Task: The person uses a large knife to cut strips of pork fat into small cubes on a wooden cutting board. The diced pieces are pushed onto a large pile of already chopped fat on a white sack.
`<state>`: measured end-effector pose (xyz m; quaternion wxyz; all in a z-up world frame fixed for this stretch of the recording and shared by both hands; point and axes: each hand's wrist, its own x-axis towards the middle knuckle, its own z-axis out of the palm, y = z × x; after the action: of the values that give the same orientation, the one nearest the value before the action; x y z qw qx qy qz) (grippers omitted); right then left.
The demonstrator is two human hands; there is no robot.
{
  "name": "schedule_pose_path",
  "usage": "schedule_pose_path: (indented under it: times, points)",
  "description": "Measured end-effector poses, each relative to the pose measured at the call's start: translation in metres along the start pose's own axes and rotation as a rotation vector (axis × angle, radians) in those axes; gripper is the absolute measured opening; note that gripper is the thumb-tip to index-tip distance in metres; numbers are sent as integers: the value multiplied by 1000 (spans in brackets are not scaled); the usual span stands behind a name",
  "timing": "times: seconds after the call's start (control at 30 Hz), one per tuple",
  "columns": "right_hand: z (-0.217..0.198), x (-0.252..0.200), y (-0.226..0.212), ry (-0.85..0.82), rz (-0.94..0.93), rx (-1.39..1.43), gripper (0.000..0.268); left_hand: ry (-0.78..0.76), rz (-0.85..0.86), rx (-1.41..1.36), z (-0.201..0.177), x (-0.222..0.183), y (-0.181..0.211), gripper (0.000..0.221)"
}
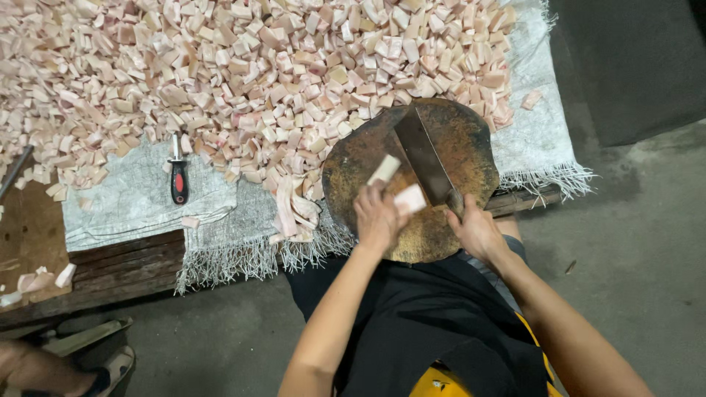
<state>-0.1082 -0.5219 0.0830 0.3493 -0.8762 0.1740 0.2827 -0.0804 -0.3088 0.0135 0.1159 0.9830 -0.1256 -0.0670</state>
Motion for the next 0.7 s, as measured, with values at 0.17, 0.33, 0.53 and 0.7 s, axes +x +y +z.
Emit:
schedule_pose_path:
  times: [0.17,0.33,0.53,0.7]
  points:
    - [-8,-9,-9,23,-41,37,48,-216,-141,-431,-15,-24,4,42]
    - [-4,-12,-9,-9,7,86,48,134,-237,-442,-50,8,-70,47]
    - [17,10,29,96,-242,-54,47,202,-164,-29,-34,36,-66,80]
    - [23,-3,54,136,-268,-48,39,88,-10,-175,15,50,-31,60]
